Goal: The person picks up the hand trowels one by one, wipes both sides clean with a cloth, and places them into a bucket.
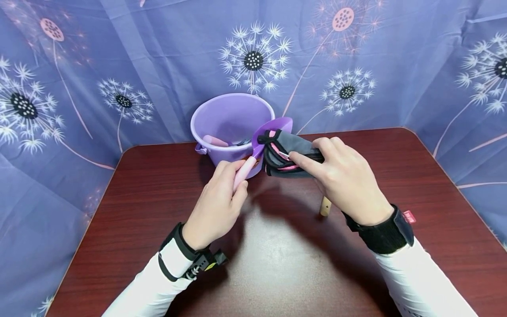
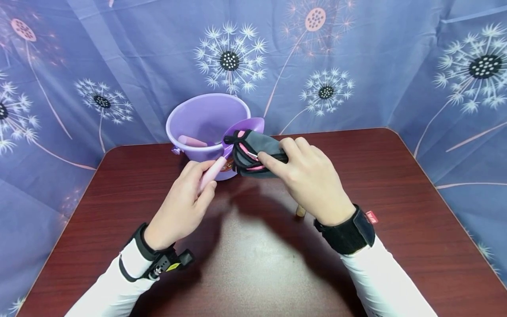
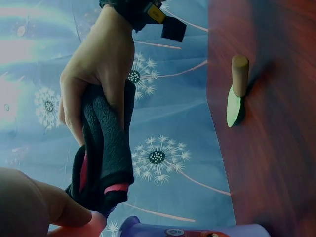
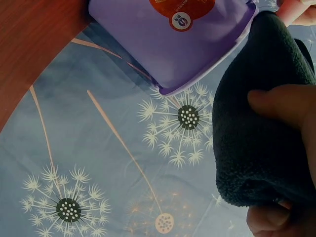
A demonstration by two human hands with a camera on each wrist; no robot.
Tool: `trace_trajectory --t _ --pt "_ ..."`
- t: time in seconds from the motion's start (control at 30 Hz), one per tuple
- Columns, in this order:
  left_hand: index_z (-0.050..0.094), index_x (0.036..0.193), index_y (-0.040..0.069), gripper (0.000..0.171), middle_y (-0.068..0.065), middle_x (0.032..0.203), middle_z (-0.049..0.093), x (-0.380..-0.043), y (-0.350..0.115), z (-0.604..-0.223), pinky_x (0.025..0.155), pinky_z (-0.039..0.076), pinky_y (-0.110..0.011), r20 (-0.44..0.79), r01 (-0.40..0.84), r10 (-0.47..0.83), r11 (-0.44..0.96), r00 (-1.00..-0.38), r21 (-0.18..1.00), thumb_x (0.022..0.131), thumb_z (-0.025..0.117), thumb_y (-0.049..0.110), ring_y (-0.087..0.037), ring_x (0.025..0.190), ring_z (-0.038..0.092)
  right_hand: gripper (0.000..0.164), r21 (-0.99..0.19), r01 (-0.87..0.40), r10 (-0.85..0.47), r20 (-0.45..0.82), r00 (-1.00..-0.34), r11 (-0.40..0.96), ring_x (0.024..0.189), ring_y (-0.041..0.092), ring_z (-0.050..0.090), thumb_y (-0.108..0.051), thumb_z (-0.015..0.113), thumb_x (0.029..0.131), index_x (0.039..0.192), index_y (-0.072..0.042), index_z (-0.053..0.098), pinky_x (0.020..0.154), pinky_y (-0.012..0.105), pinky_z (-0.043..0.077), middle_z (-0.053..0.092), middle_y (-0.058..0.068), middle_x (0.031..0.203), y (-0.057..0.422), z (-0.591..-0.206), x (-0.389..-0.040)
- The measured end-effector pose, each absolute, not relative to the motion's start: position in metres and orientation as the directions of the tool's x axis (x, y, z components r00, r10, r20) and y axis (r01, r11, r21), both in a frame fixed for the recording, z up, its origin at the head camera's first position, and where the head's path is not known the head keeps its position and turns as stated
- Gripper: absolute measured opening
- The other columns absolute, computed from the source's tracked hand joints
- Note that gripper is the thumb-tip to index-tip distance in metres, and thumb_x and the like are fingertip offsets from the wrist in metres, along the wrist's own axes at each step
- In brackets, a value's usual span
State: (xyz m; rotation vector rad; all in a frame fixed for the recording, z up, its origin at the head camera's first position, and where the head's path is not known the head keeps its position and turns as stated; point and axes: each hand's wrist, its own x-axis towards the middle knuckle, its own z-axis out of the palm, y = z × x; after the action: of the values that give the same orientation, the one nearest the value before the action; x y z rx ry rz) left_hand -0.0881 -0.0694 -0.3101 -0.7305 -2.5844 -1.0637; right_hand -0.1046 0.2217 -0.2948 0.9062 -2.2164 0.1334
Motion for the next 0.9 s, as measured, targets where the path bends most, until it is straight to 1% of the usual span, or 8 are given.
trace_trajectory --t 0.13,0.3,0.43,0.6,0.77,0.9 --pt "0.056 0.148 0.007 0.046 -0.005 0.120 0.059 -0.0880 -0.0695 -0.3099 0.085 0.052 -0.040 0.423 0.564 0.377 0.618 -0.824 0.548 0.102 0.060 0.011 -0.019 0.098 0.060 0.044 0.191 -0.657 -0.602 0.637 -0.482 0.729 0.088 0.040 0.055 0.005 0.068 0.096 0.132 -0.020 0.073 0.062 0.046 0.046 0.059 0.021 0.113 0.2219 -0.2939 -0.1040" --pt "0.058 0.144 0.008 0.042 -0.004 0.114 0.058 -0.0876 -0.0698 -0.3104 0.078 0.052 -0.039 0.430 0.585 0.402 0.632 -0.808 0.509 0.102 0.060 0.011 -0.019 0.089 0.059 0.043 0.221 -0.676 -0.641 0.609 -0.467 0.703 0.087 0.040 0.054 0.007 0.066 0.096 0.129 -0.020 0.074 0.064 0.047 0.047 0.059 0.021 0.114 0.2228 -0.2914 -0.1037" --pt "0.060 0.140 0.008 0.039 -0.004 0.111 0.058 -0.0876 -0.0691 -0.3106 0.074 0.053 -0.039 0.439 0.601 0.420 0.644 -0.794 0.472 0.102 0.059 0.009 -0.019 0.085 0.059 0.044 0.235 -0.675 -0.647 0.609 -0.459 0.700 0.086 0.040 0.053 0.008 0.066 0.096 0.128 -0.019 0.076 0.064 0.047 0.046 0.059 0.021 0.115 0.2233 -0.2907 -0.1039" --pt "0.062 0.136 0.008 0.036 -0.004 0.108 0.057 -0.0864 -0.0686 -0.3114 0.069 0.053 -0.039 0.443 0.622 0.447 0.657 -0.777 0.426 0.100 0.060 0.008 -0.019 0.078 0.059 0.045 0.232 -0.659 -0.629 0.625 -0.462 0.715 0.090 0.042 0.054 0.008 0.067 0.095 0.128 -0.020 0.076 0.065 0.048 0.046 0.059 0.022 0.116 0.2235 -0.2914 -0.1044" --pt "0.063 0.132 0.006 0.035 -0.004 0.105 0.057 -0.0853 -0.0677 -0.3130 0.064 0.053 -0.040 0.451 0.636 0.463 0.664 -0.763 0.393 0.098 0.063 0.007 -0.020 0.074 0.059 0.043 0.220 -0.631 -0.595 0.647 -0.477 0.744 0.089 0.043 0.054 0.007 0.064 0.097 0.129 -0.021 0.074 0.066 0.049 0.046 0.060 0.023 0.116 0.2241 -0.2921 -0.1051" --pt "0.062 0.134 0.006 0.036 -0.004 0.105 0.057 -0.0850 -0.0675 -0.3144 0.063 0.053 -0.041 0.475 0.652 0.469 0.662 -0.745 0.369 0.097 0.064 0.006 -0.021 0.074 0.059 0.037 0.206 -0.600 -0.561 0.663 -0.496 0.773 0.086 0.042 0.053 0.000 0.062 0.101 0.130 -0.021 0.074 0.064 0.047 0.046 0.059 0.022 0.114 0.2250 -0.2930 -0.1053"
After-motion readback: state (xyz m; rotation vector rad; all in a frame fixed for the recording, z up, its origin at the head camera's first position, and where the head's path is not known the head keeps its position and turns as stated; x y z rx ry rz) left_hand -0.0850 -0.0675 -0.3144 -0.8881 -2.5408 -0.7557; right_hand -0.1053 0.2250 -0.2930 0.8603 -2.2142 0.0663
